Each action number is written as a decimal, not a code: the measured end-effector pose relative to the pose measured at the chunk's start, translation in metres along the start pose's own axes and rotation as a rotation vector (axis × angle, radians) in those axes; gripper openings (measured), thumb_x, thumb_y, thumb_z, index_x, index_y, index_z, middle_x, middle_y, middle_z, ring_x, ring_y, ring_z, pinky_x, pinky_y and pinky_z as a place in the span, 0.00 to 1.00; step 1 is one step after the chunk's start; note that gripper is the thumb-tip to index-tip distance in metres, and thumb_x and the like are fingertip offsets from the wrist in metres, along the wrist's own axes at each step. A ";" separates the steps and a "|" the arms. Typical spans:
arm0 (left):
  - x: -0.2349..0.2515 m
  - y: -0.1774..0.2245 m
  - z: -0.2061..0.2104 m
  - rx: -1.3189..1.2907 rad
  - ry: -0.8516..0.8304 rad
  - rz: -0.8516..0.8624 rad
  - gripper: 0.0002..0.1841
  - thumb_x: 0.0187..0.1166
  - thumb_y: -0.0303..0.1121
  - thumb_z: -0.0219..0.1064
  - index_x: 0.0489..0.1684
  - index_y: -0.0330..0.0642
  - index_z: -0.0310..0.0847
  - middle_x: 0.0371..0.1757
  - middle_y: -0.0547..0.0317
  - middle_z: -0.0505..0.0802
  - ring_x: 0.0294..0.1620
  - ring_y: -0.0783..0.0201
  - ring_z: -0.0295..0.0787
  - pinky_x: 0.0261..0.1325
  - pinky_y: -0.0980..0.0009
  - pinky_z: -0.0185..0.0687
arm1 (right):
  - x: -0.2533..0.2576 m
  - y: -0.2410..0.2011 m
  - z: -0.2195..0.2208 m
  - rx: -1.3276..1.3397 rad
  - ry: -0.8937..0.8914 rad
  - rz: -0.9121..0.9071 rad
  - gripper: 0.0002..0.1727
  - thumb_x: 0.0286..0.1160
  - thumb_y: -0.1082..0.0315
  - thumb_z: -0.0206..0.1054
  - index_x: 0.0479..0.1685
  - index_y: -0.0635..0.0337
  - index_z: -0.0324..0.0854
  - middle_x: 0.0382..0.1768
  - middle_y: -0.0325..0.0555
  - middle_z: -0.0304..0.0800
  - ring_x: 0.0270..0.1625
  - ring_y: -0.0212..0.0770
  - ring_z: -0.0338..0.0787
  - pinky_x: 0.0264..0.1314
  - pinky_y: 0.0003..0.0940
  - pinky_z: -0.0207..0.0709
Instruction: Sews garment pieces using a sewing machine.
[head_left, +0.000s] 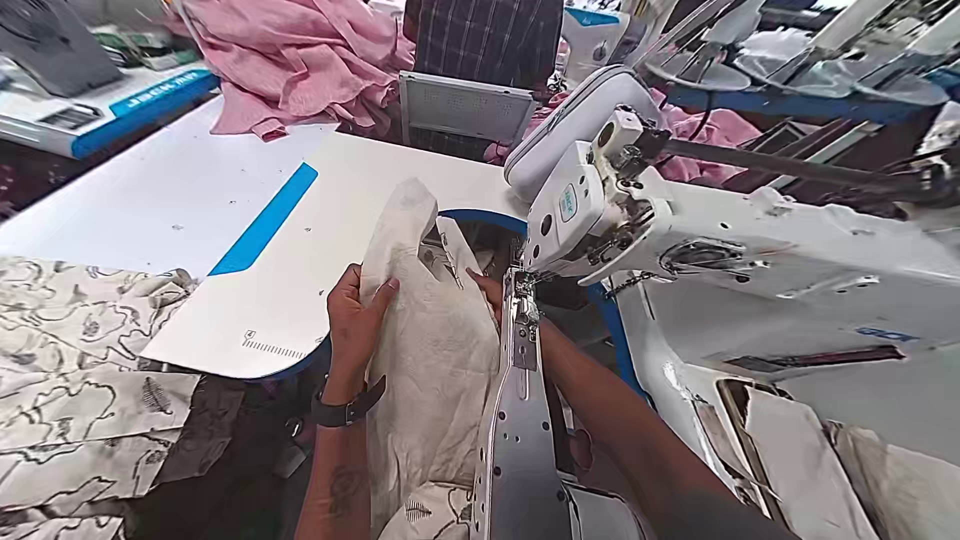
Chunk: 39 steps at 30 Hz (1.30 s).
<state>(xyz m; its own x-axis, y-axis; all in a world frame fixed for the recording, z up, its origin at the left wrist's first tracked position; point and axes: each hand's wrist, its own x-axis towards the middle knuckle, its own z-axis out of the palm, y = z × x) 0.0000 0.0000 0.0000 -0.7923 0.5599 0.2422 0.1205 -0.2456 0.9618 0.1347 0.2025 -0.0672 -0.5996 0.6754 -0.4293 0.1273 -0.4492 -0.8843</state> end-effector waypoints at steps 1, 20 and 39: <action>-0.002 -0.004 0.000 0.043 -0.005 -0.017 0.07 0.73 0.22 0.71 0.40 0.40 0.78 0.29 0.67 0.92 0.30 0.76 0.91 0.36 0.77 0.89 | -0.003 0.006 -0.009 -0.113 0.003 -0.051 0.07 0.89 0.75 0.54 0.47 0.63 0.78 0.30 0.35 0.86 0.32 0.22 0.85 0.39 0.21 0.81; -0.080 0.015 0.050 0.239 -0.848 -0.377 0.17 0.90 0.31 0.53 0.63 0.33 0.86 0.44 0.61 0.94 0.41 0.76 0.88 0.50 0.74 0.84 | -0.217 0.016 -0.029 -1.310 0.335 -0.894 0.22 0.78 0.72 0.61 0.69 0.64 0.85 0.30 0.56 0.90 0.22 0.50 0.88 0.23 0.42 0.81; -0.093 -0.021 0.104 0.597 -0.586 0.219 0.35 0.65 0.59 0.76 0.68 0.43 0.87 0.72 0.29 0.81 0.61 0.36 0.85 0.57 0.47 0.83 | -0.180 -0.002 -0.065 -1.268 0.441 -0.966 0.12 0.76 0.68 0.65 0.41 0.64 0.94 0.37 0.54 0.96 0.37 0.46 0.96 0.35 0.35 0.86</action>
<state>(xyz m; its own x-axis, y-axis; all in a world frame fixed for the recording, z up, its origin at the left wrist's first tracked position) 0.1333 0.0355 -0.0295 -0.2985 0.9066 0.2983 0.6588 -0.0304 0.7517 0.2937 0.1198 0.0003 -0.6072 0.6068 0.5129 0.5204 0.7915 -0.3205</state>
